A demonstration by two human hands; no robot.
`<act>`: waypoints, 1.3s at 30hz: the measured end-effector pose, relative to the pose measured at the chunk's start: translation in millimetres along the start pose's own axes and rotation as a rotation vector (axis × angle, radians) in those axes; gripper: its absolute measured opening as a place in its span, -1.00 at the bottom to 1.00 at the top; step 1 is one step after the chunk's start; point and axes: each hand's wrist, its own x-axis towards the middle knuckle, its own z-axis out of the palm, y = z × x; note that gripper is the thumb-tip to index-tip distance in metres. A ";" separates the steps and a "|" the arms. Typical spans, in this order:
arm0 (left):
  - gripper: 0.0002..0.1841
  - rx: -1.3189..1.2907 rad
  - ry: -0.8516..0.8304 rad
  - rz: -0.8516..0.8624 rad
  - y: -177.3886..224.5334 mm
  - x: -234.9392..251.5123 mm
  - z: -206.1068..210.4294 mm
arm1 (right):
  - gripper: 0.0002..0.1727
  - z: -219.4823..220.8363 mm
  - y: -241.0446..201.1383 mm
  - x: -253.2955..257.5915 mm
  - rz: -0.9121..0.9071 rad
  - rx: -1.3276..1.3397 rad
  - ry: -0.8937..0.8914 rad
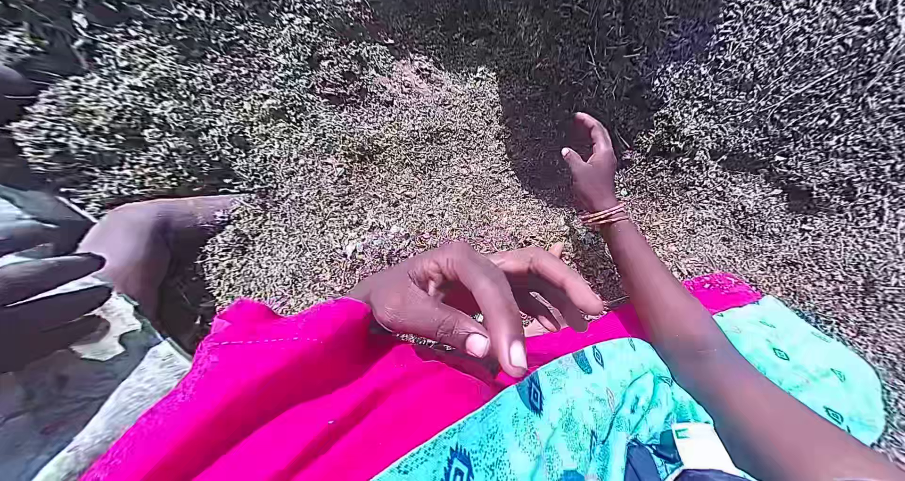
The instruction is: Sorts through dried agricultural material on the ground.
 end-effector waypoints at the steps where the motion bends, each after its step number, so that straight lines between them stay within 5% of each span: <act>1: -0.78 -0.016 0.076 0.047 -12.9 -16.7 -10.0 | -0.32 -1.3 2.5 5.6 0.049 0.020 0.085; 5: -0.78 -0.169 0.628 0.219 -41.4 -81.7 -13.9 | -0.02 -1.1 8.7 29.0 0.240 0.059 0.328; 7: -0.68 -0.162 0.794 0.269 -40.1 -98.4 -17.3 | 0.11 12.0 -1.5 50.0 0.309 0.009 0.331; 8: -0.64 -0.152 0.822 0.284 -38.4 -104.2 -21.1 | 0.02 20.7 -13.3 56.8 0.324 -0.087 0.255; 11: -0.65 -0.111 0.897 0.291 -31.6 -115.3 -25.9 | -0.39 46.6 -39.3 47.6 0.245 -0.258 -0.277; 13: -0.67 -0.048 0.944 0.303 -26.6 -118.5 -28.3 | -0.25 61.2 -44.4 28.1 0.148 -0.351 -0.456; 17: -0.71 -0.030 0.995 0.340 -22.8 -119.4 -27.3 | -0.45 45.0 -43.7 -12.0 0.267 -0.312 -0.410; 26: -0.76 -0.104 1.077 0.358 -25.4 -125.3 -30.1 | -0.60 22.8 -40.6 -1.0 0.062 -0.193 -0.218; 31: -0.78 -0.099 1.118 0.358 -20.4 -128.5 -34.3 | -0.61 29.4 -39.3 0.6 0.068 -0.201 -0.250; 36: -0.77 -0.092 1.160 0.391 -12.6 -131.4 -33.7 | -0.69 37.1 -42.0 5.3 0.185 -0.247 -0.462; 39: -0.76 -0.073 1.153 0.405 -8.4 -132.3 -35.5 | -0.70 37.5 -48.0 10.1 0.143 -0.210 -0.337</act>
